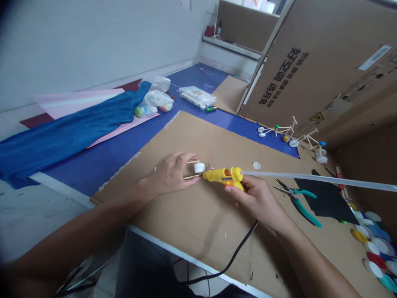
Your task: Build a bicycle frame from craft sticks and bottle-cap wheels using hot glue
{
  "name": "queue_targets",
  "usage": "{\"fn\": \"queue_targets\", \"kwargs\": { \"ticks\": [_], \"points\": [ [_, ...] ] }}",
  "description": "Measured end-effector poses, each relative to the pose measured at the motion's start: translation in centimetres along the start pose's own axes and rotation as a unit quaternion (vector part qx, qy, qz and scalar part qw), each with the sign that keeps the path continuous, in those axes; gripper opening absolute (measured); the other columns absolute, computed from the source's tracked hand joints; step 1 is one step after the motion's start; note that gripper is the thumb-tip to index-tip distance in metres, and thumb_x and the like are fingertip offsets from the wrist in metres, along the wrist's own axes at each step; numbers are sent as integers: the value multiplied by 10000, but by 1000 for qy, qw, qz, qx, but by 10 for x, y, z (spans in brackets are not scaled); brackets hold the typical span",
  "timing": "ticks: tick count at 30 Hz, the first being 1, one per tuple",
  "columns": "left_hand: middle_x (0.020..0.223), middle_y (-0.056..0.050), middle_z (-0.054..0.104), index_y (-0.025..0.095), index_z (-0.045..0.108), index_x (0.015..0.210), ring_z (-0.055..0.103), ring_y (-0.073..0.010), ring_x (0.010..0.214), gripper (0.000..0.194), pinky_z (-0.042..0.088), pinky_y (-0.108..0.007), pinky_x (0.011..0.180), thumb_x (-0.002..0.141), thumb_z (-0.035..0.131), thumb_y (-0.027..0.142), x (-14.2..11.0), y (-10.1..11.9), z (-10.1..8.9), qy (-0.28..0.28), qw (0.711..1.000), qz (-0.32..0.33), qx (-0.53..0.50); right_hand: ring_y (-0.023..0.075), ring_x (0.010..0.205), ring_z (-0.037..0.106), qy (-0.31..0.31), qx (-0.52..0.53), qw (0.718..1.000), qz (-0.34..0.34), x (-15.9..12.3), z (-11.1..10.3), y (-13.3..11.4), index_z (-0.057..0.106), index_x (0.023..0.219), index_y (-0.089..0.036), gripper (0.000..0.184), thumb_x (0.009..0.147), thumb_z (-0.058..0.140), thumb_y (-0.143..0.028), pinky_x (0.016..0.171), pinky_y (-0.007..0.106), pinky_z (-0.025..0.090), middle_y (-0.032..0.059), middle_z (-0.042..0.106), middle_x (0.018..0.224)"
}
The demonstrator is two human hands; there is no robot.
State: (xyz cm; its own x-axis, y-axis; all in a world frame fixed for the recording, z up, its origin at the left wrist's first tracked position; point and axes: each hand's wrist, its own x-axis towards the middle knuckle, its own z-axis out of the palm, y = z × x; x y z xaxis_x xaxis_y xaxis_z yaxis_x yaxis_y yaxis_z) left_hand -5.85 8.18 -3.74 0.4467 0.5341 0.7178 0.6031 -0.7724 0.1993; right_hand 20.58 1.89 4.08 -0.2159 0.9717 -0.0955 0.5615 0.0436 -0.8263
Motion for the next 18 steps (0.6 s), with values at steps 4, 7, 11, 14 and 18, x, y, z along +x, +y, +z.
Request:
{"fn": "queue_targets", "kwargs": {
  "ticks": [4,7,11,14,18],
  "points": [
    [1095,-101,725,186,420,1312,725,-259,1002,600,578,-398,895,819,757,250,0,0,0,0,1000,3,-1,139,534,538,-1,0,1000,-1,0,0,-1,690,847,-155,435,845,704,-590,495,263,437,18,596,616],
    [1095,-101,725,187,416,1316,725,-256,999,596,579,-399,887,828,751,257,0,-1,0,-5,1000,1,-3,138,532,532,-1,-6,1000,-2,1,0,0,679,827,-156,437,851,694,-592,496,265,430,23,605,615],
    [1094,-103,725,186,418,1319,725,-258,1006,600,580,-403,890,826,752,252,0,-1,0,-5,1000,-1,-7,139,527,515,1,-11,1000,1,1,0,1,683,828,-156,450,847,691,-606,491,270,420,28,615,610],
    [1105,-110,725,183,419,1323,721,-258,1030,603,579,-400,906,823,750,234,0,-1,0,-2,1000,0,-13,141,534,520,-1,-13,1000,-1,0,0,2,693,847,-155,444,852,690,-599,493,269,421,24,609,606],
    [1104,-111,724,185,424,1326,721,-264,1021,602,579,-412,903,820,747,235,0,-1,1,-4,1000,-3,-13,138,534,518,0,-23,1000,-5,0,0,2,696,847,-156,430,859,690,-586,490,264,415,21,606,604]
  ]
}}
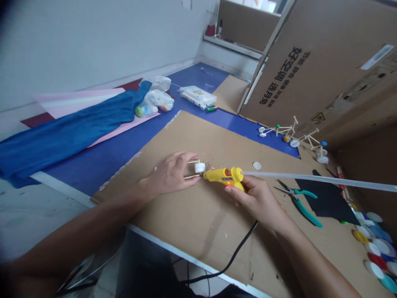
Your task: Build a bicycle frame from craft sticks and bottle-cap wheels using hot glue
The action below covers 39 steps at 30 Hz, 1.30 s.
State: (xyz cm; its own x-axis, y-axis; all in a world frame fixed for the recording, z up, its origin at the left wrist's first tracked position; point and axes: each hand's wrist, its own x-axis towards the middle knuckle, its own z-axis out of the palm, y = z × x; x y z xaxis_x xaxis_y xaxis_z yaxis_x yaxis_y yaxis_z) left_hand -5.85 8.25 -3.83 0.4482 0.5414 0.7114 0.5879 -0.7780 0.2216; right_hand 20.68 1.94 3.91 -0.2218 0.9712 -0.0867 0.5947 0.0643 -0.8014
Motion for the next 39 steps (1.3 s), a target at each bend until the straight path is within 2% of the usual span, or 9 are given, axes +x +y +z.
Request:
{"fn": "queue_targets", "kwargs": {
  "ticks": [14,20,24,27,31,33,36,39],
  "points": [
    [1127,-108,724,190,411,1327,721,-262,1060,611,581,-398,926,819,748,226,1,1,-2,-4,1000,-1,1,150,549,529,-3,5,1000,13,-2,0,-3,691,856,-159,444,860,675,-602,502,275,430,32,613,629],
    [1110,-105,727,197,414,1332,723,-263,1037,600,575,-405,912,825,733,231,0,1,-1,-6,1000,-8,-5,152,539,525,-9,-32,999,14,-4,-3,-4,680,797,-164,447,870,658,-605,485,277,421,43,630,633],
    [1093,-94,729,204,421,1321,729,-263,994,586,575,-413,886,828,735,257,0,0,0,-8,1000,-22,1,160,556,538,1,-38,999,-8,-6,-7,-7,713,938,-165,418,873,666,-574,487,274,422,40,642,670],
    [1097,-91,730,203,425,1308,732,-261,987,587,576,-403,883,821,746,262,-1,-1,0,-8,1000,-24,4,180,671,602,25,-38,999,-28,-7,-9,-2,688,1091,-189,416,860,705,-534,566,280,480,67,704,862],
    [1097,-101,734,186,431,1295,736,-264,990,591,581,-387,872,809,759,261,0,-3,0,1,1000,-18,2,214,813,658,61,-94,994,-12,-6,-3,23,605,1191,-209,451,855,718,-486,681,310,523,76,714,1018],
    [1097,-102,735,184,432,1292,739,-264,983,587,583,-386,866,809,757,262,0,-3,0,1,1000,-18,0,227,868,675,57,-142,988,-15,-5,5,38,573,1235,-209,456,867,704,-445,755,341,537,86,711,1084],
    [1098,-101,736,189,432,1294,740,-264,984,589,583,-388,866,809,757,264,0,-3,0,0,1000,-21,0,267,1051,671,41,-206,977,-40,-3,18,56,553,1268,-202,432,885,669,-365,903,401,523,118,685,1215],
    [1098,-100,738,191,435,1296,738,-262,993,585,584,-388,869,811,754,261,-1,-3,0,-2,1000,-24,-2,286,1130,643,22,-242,968,-57,-5,22,60,545,1302,-197,443,884,647,-302,958,441,503,135,665,1262]
  ]
}}
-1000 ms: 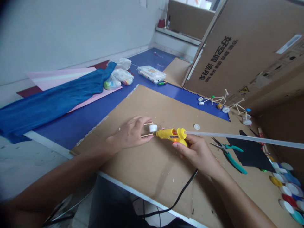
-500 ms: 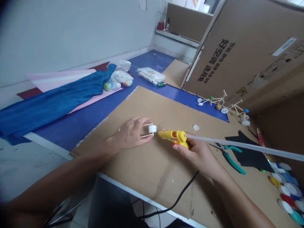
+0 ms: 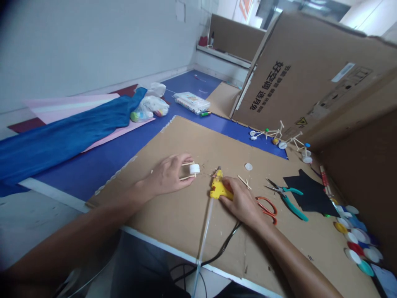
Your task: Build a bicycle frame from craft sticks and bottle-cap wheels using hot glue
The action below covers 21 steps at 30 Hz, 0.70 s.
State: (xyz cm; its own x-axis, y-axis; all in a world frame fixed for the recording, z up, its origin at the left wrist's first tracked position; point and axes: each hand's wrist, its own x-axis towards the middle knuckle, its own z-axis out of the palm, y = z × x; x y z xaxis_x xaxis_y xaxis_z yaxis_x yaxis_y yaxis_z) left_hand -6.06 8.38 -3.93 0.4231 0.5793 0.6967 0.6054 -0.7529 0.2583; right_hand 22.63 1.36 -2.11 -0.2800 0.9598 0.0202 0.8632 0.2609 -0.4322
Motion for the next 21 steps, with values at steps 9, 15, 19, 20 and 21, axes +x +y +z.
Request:
{"fn": "queue_targets", "kwargs": {
  "ticks": [9,15,19,20,21],
  "points": [
    [1118,-100,726,199,435,1299,732,-262,1016,575,584,-392,891,826,751,279,-1,2,1,3,1000,-2,-10,205,856,675,48,139,989,-5,38,-33,-49,593,1161,-203,320,922,608,-415,747,348,537,102,711,1130],
    [1131,-102,719,204,421,1307,730,-269,1022,590,589,-403,880,826,751,291,-2,1,1,-2,1000,2,-8,189,851,677,-39,235,971,-7,83,-7,-66,550,1200,-195,360,925,603,-421,733,312,519,71,761,1029],
    [1142,-116,714,190,410,1306,727,-285,1027,590,594,-423,875,830,743,295,-2,-1,2,-4,1000,8,-7,184,829,682,-54,256,965,-3,86,-3,-69,546,1191,-195,331,916,599,-371,739,309,506,70,774,1002],
    [1143,-117,713,190,410,1303,727,-286,1027,585,595,-425,871,832,740,297,-2,-1,2,-6,1000,7,-9,184,831,684,-55,260,964,2,85,-3,-69,548,1189,-196,330,907,604,-356,738,307,505,74,774,1008],
    [1143,-118,712,191,411,1302,727,-286,1029,580,595,-426,868,835,737,300,-2,-1,2,-7,1000,6,-11,186,838,688,-55,264,963,7,86,-3,-70,549,1190,-197,332,898,610,-345,738,306,506,78,774,1019]
  ]
}}
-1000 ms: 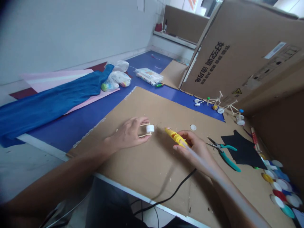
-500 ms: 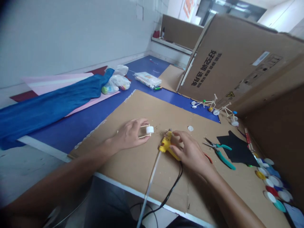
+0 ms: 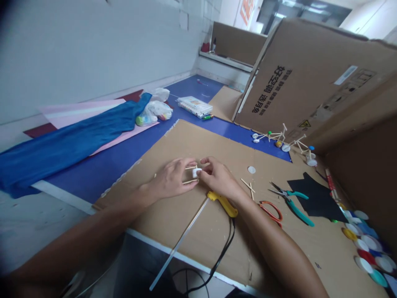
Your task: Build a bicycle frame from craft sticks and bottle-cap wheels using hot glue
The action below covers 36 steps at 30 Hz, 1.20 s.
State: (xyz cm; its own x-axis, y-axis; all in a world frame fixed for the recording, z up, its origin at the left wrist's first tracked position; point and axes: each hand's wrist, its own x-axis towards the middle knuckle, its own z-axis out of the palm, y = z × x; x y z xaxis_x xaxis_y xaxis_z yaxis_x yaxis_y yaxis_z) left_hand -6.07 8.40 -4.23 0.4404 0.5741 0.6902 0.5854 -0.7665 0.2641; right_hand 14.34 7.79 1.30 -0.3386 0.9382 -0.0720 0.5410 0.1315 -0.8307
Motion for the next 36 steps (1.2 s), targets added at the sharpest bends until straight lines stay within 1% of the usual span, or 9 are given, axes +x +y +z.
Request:
{"fn": "queue_targets", "kwargs": {
  "ticks": [3,12,21,32,36],
  "points": [
    [1147,-120,710,193,408,1311,723,-286,1043,582,593,-433,873,841,733,306,0,0,-1,-4,1000,-5,0,186,837,693,-1,7,1000,5,2,1,2,550,1196,-202,349,882,623,-336,723,297,507,79,772,1026],
    [1201,-118,701,209,402,1328,714,-284,1085,617,584,-434,902,838,758,325,-1,0,-3,-15,1000,-10,-6,165,747,661,-3,2,1000,5,4,1,4,555,1170,-197,354,868,640,-360,644,268,470,42,748,905],
    [1183,-116,705,207,405,1310,722,-283,1056,630,585,-420,880,815,778,321,-1,1,-5,-27,999,-20,-3,179,788,687,-6,5,1000,4,4,3,6,550,1188,-205,366,869,649,-353,699,295,501,61,763,965],
    [1174,-107,707,210,410,1314,718,-284,1063,641,576,-426,896,810,783,343,-1,0,-5,-36,999,-26,-12,172,776,682,-15,7,1000,9,4,2,4,541,1191,-209,351,881,635,-346,670,282,495,48,756,960],
    [1191,-110,703,220,410,1316,719,-281,1063,618,576,-429,896,830,766,353,-1,1,-5,-45,998,-34,-17,167,770,684,-15,2,1000,12,4,3,3,540,1198,-206,361,882,630,-354,662,276,494,54,755,971]
  ]
}}
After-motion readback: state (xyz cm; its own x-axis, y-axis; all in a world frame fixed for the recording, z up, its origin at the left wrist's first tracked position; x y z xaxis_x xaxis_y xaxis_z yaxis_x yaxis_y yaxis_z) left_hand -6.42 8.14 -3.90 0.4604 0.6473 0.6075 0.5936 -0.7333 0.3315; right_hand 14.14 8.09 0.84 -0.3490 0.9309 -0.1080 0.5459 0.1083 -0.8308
